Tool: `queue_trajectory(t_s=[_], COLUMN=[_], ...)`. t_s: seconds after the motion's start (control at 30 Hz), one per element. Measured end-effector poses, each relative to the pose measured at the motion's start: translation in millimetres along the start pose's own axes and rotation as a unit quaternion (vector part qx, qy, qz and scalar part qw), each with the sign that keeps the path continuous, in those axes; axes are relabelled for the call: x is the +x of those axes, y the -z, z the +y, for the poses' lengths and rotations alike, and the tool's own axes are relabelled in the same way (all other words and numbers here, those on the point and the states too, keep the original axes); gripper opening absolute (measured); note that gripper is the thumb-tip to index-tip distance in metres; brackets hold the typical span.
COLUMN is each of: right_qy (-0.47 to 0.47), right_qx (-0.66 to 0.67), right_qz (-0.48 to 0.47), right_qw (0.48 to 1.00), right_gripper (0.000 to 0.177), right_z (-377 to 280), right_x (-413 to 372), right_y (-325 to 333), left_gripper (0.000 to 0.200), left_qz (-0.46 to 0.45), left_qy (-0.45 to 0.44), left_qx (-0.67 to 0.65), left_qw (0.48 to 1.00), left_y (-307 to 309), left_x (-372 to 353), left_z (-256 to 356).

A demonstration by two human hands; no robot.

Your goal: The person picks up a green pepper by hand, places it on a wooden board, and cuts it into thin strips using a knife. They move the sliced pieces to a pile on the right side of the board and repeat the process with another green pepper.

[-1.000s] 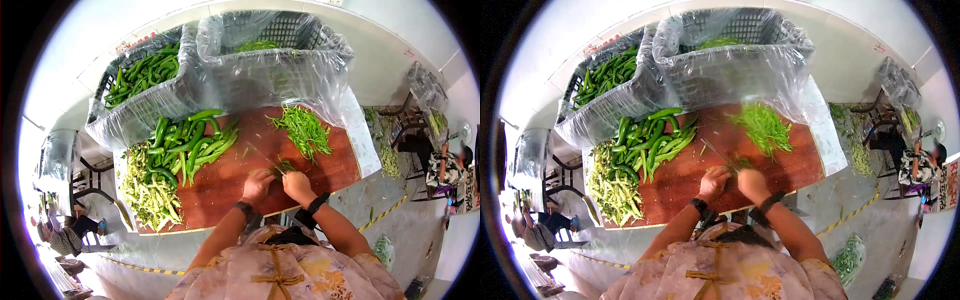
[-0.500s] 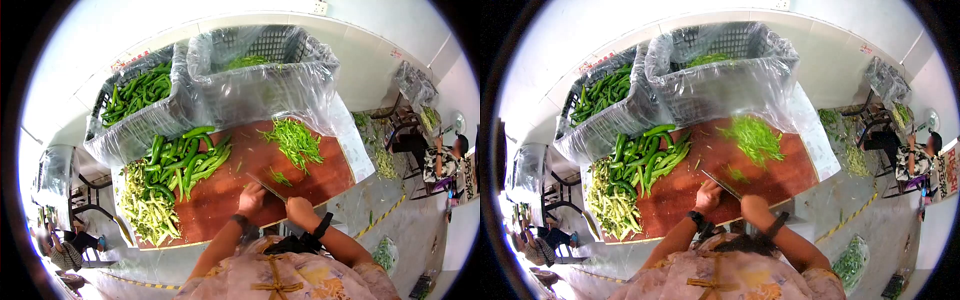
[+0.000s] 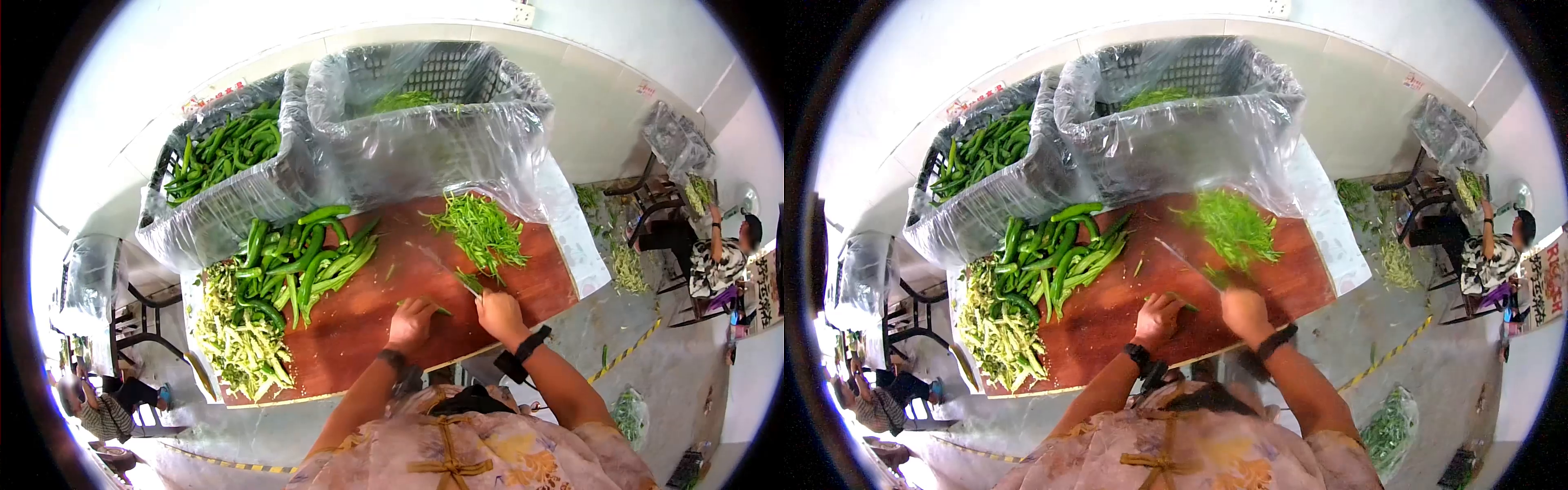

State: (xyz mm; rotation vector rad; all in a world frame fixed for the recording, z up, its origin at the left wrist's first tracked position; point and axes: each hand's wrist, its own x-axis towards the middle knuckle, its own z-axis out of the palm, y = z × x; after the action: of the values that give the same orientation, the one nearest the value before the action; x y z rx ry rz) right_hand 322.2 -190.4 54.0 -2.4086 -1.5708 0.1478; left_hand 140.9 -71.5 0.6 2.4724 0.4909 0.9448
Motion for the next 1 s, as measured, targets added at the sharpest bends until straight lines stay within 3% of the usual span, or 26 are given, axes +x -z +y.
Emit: queue_trajectory(t_s=[0.17, 0.3, 0.37, 0.47, 0.67, 1.0], right_qy=[-0.027, -0.024, -0.074, -0.078, -0.030, -0.071], right_qx=[0.018, 0.015, -0.045, -0.025, 0.041, 0.101], right_qz=[-0.070, -0.042, 0.003, 0.046, -0.007, -0.010], right_qw=[0.997, 0.999, 0.996, 0.996, 0.999, 0.992], right_gripper=[0.020, 0.020, 0.020, 0.021, 0.020, 0.021], right_z=[-3.1, 27.1, 41.6, 35.1, 16.6, 19.3], right_x=[-55.5, -48.8, -25.1, -14.1, -60.2, -61.5], right_y=[19.6, -0.4, -8.9, 8.6, 13.6, 7.1], left_gripper=[0.018, 0.017, 0.018, 0.019, 0.019, 0.020], left_qz=[0.002, 0.002, 0.001, -0.007, -0.017, -0.011], left_qy=[-0.009, -0.003, -0.008, -0.010, 0.005, -0.002], left_qx=[0.015, 0.026, 0.022, 0.018, 0.020, -0.007], left_qw=[1.000, 1.000, 1.000, 1.000, 1.000, 1.000], left_y=[-5.2, -4.8, -5.8, -1.7, -3.3, -4.0], left_x=[-4.8, -2.6, -2.9, -1.5, -4.4, -4.4], left_z=[-5.8, -2.3, -3.3, -2.9, -2.4, -4.1])
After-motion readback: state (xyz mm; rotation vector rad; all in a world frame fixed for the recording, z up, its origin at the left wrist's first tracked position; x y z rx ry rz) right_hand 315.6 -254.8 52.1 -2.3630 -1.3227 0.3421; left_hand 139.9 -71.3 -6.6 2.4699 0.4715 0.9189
